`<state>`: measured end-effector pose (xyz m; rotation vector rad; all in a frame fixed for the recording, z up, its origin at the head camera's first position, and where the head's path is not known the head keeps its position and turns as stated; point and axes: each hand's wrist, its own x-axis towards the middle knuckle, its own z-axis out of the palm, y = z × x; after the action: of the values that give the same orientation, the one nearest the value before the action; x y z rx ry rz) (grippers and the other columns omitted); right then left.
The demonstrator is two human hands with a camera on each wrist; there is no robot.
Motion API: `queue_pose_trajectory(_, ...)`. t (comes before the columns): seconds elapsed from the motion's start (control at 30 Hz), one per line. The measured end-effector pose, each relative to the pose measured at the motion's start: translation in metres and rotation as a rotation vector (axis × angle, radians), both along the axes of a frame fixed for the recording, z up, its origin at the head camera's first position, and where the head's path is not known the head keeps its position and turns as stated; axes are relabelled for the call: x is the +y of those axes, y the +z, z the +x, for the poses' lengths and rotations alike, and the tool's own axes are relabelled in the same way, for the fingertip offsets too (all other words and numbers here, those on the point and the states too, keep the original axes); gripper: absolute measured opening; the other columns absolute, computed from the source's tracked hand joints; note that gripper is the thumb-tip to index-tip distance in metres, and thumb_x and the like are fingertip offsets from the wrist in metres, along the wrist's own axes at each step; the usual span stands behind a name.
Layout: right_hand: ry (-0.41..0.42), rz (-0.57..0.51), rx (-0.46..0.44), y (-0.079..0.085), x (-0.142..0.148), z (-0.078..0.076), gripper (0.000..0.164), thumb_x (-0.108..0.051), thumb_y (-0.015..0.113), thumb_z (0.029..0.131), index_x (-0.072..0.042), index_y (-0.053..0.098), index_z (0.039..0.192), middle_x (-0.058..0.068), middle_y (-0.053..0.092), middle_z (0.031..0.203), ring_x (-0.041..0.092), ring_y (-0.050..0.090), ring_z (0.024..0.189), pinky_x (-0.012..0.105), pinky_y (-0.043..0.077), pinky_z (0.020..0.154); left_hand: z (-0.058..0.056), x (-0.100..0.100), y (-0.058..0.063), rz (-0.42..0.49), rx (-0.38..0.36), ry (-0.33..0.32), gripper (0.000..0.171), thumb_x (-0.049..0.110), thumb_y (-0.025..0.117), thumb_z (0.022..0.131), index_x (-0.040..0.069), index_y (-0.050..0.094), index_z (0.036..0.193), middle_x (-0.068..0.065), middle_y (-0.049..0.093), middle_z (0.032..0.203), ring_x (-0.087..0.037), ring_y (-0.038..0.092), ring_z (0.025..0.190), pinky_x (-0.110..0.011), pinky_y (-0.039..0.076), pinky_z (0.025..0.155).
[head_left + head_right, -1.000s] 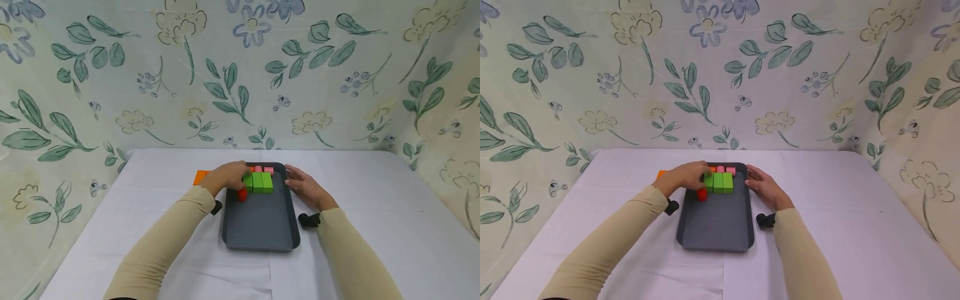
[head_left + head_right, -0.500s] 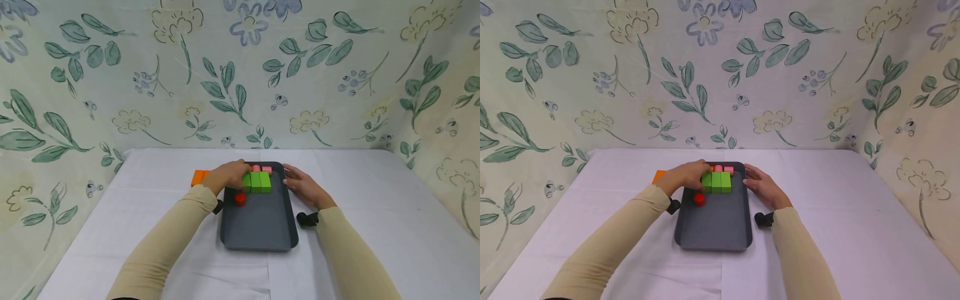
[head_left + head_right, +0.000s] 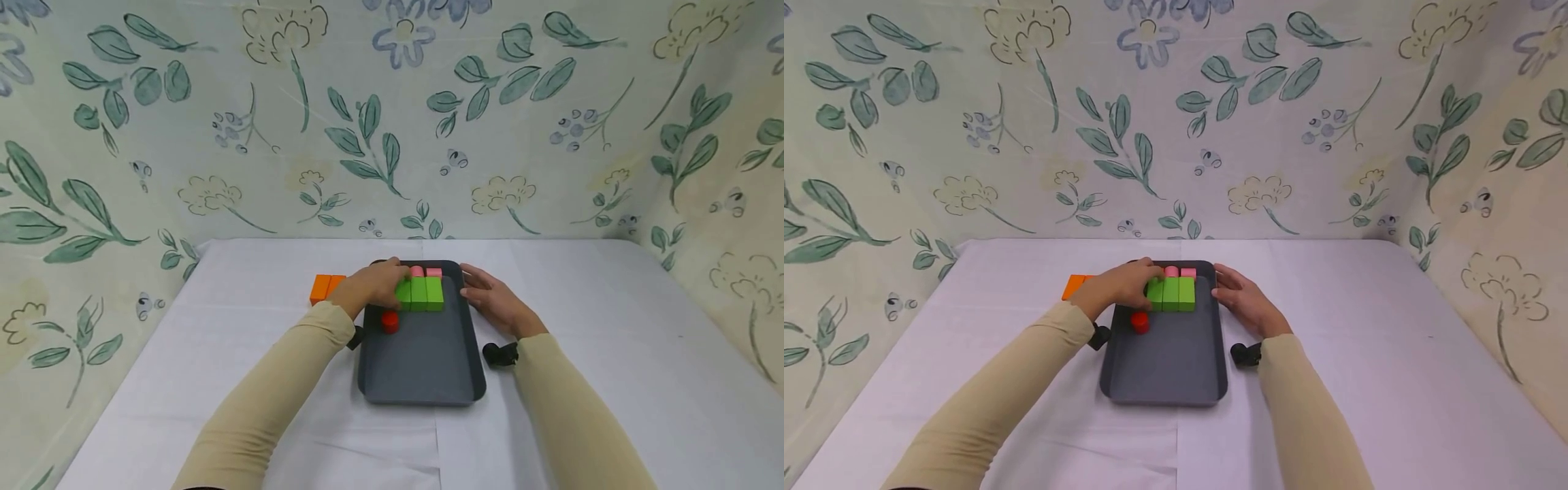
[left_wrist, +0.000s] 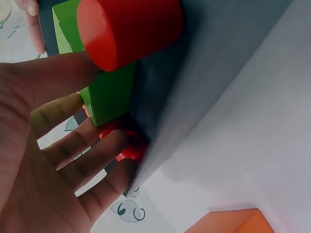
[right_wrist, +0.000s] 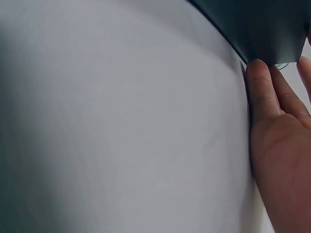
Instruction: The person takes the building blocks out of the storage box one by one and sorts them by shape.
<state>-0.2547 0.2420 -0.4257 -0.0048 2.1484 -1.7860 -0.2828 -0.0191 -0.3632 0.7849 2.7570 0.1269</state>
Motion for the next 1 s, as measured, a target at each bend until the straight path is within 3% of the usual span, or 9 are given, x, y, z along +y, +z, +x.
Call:
queue_pose_trajectory(0.33, -0.002, -0.007, -0.016, -0.003, -0.001, 0.004, 0.073, -0.014, 0.054, 0.099, -0.024, 0.015, 0.160, 0.009, 0.007, 0.169, 0.030, 0.010, 0.157, 0.049, 0.013, 0.127, 0.001, 0.002, 0.006, 0.018, -0.022, -0.010, 0.051, 0.025, 0.079, 0.081, 0.009, 0.060, 0.126, -0.009, 0.053, 0.119, -0.022, 0.055, 0.098, -0.034, 0.052, 0.090)
queue_pose_trajectory(0.57, -0.002, -0.018, -0.003, 0.000, 0.000, 0.004, 0.071, -0.014, 0.053, 0.100, -0.023, 0.016, 0.160, 0.010, 0.007, 0.169, 0.030, 0.010, 0.157, 0.049, 0.012, 0.127, -0.003, -0.008, 0.019, 0.118, 0.014, -0.072, 0.060, 0.024, 0.078, 0.080, 0.008, 0.056, 0.134, -0.009, 0.055, 0.124, -0.022, 0.054, 0.105, -0.034, 0.051, 0.094)
queue_pose_trajectory(0.8, 0.002, -0.014, -0.009, 0.004, -0.001, 0.003, 0.072, -0.013, 0.053, 0.100, -0.023, 0.015, 0.160, 0.010, 0.007, 0.169, 0.031, 0.009, 0.157, 0.049, 0.012, 0.127, 0.000, -0.039, 0.045, 0.244, 0.056, -0.085, 0.061, 0.018, 0.074, 0.082, 0.007, 0.053, 0.138, -0.011, 0.054, 0.129, -0.025, 0.055, 0.108, -0.036, 0.053, 0.093)
queue_pose_trajectory(1.0, 0.001, -0.008, -0.015, 0.003, -0.001, 0.001, 0.072, -0.015, 0.054, 0.099, -0.024, 0.016, 0.160, 0.009, 0.008, 0.169, 0.030, 0.010, 0.157, 0.049, 0.013, 0.127, 0.006, -0.080, 0.062, 0.274, 0.080, -0.020, 0.063, 0.015, 0.076, 0.080, 0.007, 0.052, 0.138, -0.010, 0.054, 0.133, -0.029, 0.056, 0.115, -0.040, 0.054, 0.097)
